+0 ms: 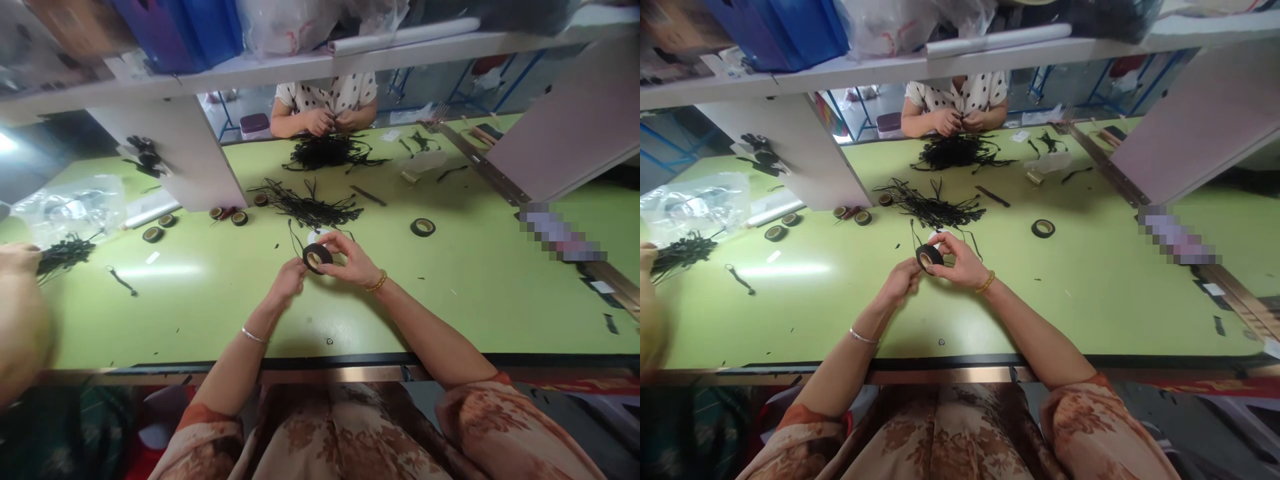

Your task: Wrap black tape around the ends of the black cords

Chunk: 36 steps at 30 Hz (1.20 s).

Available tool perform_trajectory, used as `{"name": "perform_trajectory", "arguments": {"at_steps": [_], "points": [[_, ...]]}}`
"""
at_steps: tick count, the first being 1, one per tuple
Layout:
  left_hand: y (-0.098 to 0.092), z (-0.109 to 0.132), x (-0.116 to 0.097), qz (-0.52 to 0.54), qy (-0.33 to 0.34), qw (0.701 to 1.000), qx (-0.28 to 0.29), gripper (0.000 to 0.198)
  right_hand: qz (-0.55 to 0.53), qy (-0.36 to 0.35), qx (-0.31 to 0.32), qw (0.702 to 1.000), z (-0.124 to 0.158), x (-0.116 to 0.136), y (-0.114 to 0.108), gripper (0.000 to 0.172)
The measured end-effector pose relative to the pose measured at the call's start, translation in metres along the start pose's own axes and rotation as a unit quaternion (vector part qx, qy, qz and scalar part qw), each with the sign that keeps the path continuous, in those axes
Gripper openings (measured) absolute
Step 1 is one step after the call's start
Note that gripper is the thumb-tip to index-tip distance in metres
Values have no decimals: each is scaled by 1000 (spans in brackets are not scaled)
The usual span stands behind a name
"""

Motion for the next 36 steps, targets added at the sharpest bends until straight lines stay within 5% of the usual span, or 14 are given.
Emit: {"name": "perform_trajectory", "arguments": {"at_steps": [3,7,11,15,19,24,28,36], "points": [[7,4,8,152,-99,983,11,24,22,-32,-1,999,4,10,0,40],[5,4,8,166,-102,981,-10,27,64,-63,-6,996,8,18,3,30],[-18,-1,-1,24,15,995,-98,20,187,-75,-69,977,12,22,11,27],[-27,5,-33,-167,174,961,-132,20,272,-60,-148,949,15,23,20,34],[-18,15,-46,-263,215,934,-115,12,263,28,-170,949,10,7,21,30],[-8,23,-55,-300,251,913,-117,11,152,129,-97,975,3,-20,27,24],[-7,17,-50,-252,228,936,-86,16,75,143,-80,984,2,-26,26,19],[0,-1,-35,-121,199,971,54,29,105,129,-90,982,2,-23,19,12]]}}
Point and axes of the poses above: each hand's wrist, its own z-axis away from the middle knuckle, its own y-axis out of the palm, x = y × z, the point moved 9 cm from there along -z, towards the middle knuckle, and after that the axes turned 15 degrees about y, right-handed, at the moved point
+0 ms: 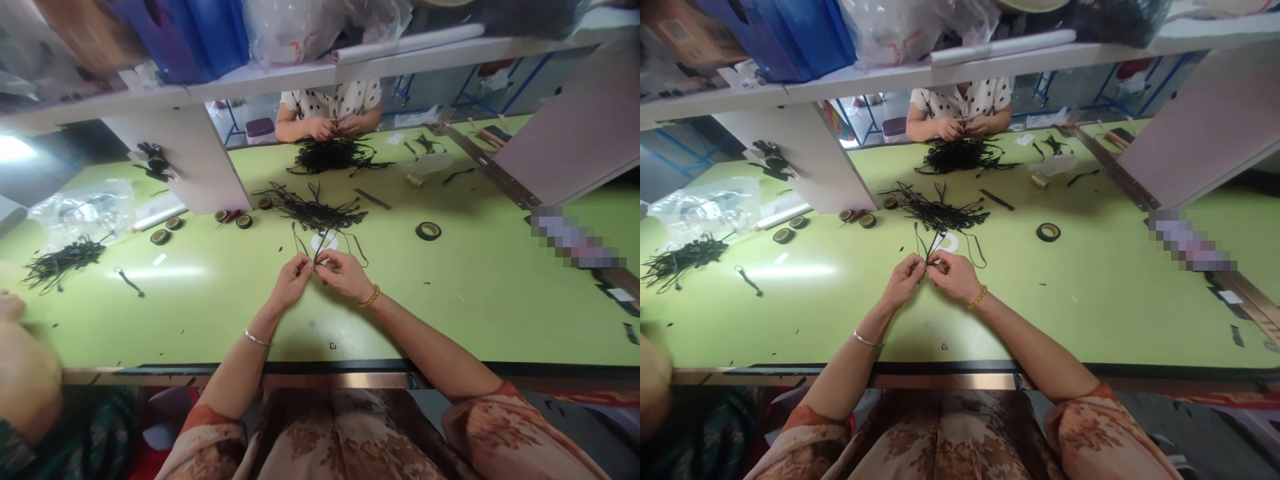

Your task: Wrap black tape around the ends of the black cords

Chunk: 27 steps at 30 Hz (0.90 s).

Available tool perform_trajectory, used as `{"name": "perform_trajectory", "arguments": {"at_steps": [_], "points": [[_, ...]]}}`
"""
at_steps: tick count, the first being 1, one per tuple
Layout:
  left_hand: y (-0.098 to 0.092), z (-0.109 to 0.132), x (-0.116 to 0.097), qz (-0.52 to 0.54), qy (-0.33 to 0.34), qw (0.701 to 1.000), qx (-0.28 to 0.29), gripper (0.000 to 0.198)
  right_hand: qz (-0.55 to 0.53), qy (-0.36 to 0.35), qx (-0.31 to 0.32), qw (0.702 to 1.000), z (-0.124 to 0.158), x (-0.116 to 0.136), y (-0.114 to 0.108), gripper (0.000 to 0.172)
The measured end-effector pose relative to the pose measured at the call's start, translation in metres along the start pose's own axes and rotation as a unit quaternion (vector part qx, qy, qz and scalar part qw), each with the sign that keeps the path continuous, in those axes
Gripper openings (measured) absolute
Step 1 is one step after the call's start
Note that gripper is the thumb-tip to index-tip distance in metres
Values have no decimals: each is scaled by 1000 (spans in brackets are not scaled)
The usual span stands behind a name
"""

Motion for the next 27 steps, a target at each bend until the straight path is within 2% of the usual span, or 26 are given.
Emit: {"name": "perform_trajectory", "arguments": {"at_steps": [2,6,9,12,14,15,18,20,24,27], "points": [[-1,0,-1,-23,2,1000,3,27,41,-8,-13,999,0,1,-1,11],[-7,0,-9,-81,22,996,-30,22,82,-17,-18,996,-1,3,1,9],[-4,-1,-1,-8,-14,1000,-12,27,61,-19,3,998,2,3,4,8],[-3,-1,6,74,-48,996,8,36,23,-20,69,997,4,3,6,18],[-12,-1,7,83,-59,995,-17,38,-6,-20,80,997,-2,3,-5,29],[-19,0,6,80,-63,994,-38,38,-19,-20,60,998,-10,4,-17,32],[-35,2,-2,82,-63,991,-89,37,-80,-27,-51,995,-55,7,-58,29],[-42,3,-6,88,-65,987,-114,36,-66,-34,-92,993,-101,11,-67,26],[-50,10,-5,85,-101,979,-152,35,79,33,-100,991,-215,12,-43,26],[-53,16,-1,79,-139,972,-172,36,137,41,-106,984,-287,21,-21,29]]}}
Point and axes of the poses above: each hand's wrist, its own z-axis away from the middle knuckle, its own y-axis out of the palm, x = y × z, the point moved 9 cm from there along -z, towards the middle knuckle, and after that the axes turned 15 degrees about y, right-handed, at the moved point
